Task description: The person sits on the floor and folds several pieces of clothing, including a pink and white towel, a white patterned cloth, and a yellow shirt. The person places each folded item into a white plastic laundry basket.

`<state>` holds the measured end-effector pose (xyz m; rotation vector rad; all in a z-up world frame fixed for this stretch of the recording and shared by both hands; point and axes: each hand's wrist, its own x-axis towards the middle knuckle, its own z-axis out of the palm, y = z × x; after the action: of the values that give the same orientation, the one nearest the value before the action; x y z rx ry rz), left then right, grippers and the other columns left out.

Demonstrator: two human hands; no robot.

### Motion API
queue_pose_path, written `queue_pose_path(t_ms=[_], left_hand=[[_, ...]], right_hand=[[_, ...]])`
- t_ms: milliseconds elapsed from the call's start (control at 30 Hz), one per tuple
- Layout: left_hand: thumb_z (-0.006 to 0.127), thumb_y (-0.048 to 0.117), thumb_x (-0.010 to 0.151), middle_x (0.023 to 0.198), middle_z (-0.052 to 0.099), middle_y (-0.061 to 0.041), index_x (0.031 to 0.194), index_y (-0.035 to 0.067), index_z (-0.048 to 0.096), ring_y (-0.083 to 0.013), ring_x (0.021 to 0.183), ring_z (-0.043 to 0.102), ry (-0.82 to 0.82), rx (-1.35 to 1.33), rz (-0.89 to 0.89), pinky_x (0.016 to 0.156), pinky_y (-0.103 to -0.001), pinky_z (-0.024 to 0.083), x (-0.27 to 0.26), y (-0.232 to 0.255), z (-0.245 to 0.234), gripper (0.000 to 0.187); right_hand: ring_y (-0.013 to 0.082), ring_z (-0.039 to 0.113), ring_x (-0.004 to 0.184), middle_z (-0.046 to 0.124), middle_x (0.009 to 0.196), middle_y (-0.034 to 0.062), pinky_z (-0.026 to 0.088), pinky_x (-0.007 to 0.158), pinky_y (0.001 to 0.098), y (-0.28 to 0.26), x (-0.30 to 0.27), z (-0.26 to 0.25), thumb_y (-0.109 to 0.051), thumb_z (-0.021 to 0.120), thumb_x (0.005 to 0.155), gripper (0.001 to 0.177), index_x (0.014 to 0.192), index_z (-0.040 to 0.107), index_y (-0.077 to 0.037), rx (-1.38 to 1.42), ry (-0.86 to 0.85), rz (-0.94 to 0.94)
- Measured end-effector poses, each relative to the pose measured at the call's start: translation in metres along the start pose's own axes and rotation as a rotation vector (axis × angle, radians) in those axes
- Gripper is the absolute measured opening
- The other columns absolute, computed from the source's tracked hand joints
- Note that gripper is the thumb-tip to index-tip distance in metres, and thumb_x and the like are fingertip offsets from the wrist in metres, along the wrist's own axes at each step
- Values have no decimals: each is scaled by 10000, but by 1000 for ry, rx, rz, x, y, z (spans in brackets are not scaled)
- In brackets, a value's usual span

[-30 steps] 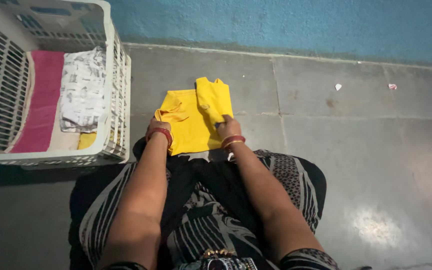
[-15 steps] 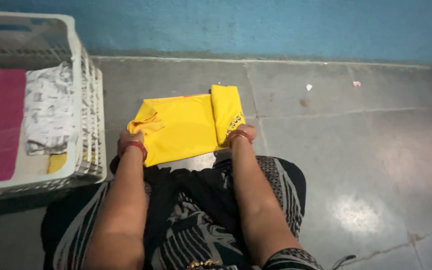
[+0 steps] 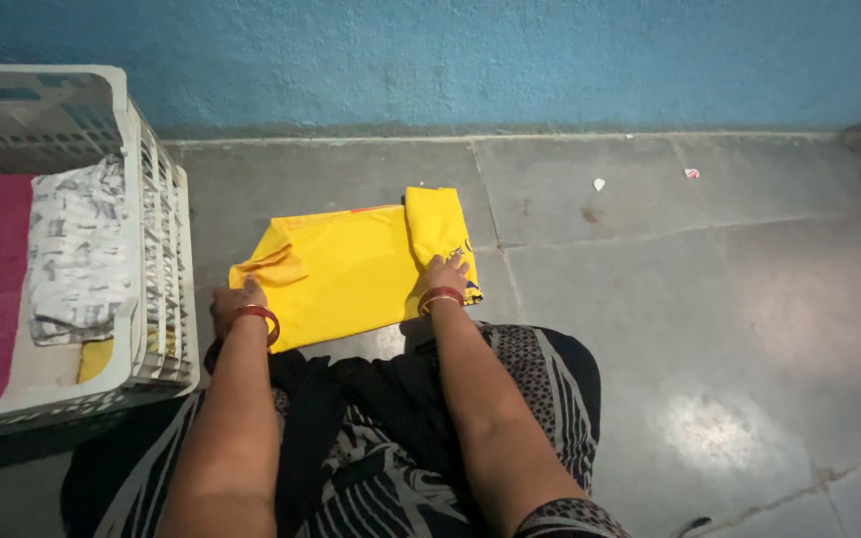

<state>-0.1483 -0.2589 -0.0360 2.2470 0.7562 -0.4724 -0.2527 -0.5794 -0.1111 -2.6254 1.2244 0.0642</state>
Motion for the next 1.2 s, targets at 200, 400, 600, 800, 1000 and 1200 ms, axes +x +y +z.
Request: queue_pose_path(t_ms=[200,400,600,800,1000,1200], left_hand=[[694,217,877,1302,640,-195,1290,102,621,-389,1208,619,67,218,344,988,-447,533,20,-13,31,434],[466,382,1139,1518,602,-205,1460,57,632,-347,1377,601,-237,323,151,1136,-420,498,38,-9,48,487],[283,482,1198,1630,417,-210,1634,159,351,-372,1455,477,-187,-173,-41,1194,-465,388,26,-12,39,547],[569,125,1000,1674,212,-184,1674,291,79,-397,1458,410,-172,163,134,1153,-483,424,13,-3,27,850],[617,32,921,1679,172,-173,1626,373,218,-395,1394,466,-234,161,187,1088,-467,477,17,-3,30,879],[683,152,932,1582,432,-158,1526,225,462,-359,1381,518,-143,349,269,1079,-460,498,31,-7,43,638]], right_hand=[[406,673,1117,705,1167,252,544,931,492,13,1,-37,-143,548,939,335,1248,661,-84,312,114,-15],[388,705,1162,710,1244,244,578,967,497,-17,-22,-24,-170,489,1033,309,1248,685,-68,-94,-194,-326],[372,339,1469,413,1532,209,431,1048,609,-43,-61,-9,-275,463,1020,392,1368,541,-113,-168,-239,-210],[348,382,1450,448,1500,158,405,1079,645,-40,-58,-24,-286,481,1009,375,1345,585,-158,-298,-365,-294],[341,447,1449,489,1502,127,467,1174,500,-47,-45,-9,-422,636,998,430,1353,639,-179,-65,-1,-553],[328,264,1503,223,1665,100,420,1101,495,-50,-40,-8,-443,756,823,754,1451,470,-138,-192,-224,-400]])
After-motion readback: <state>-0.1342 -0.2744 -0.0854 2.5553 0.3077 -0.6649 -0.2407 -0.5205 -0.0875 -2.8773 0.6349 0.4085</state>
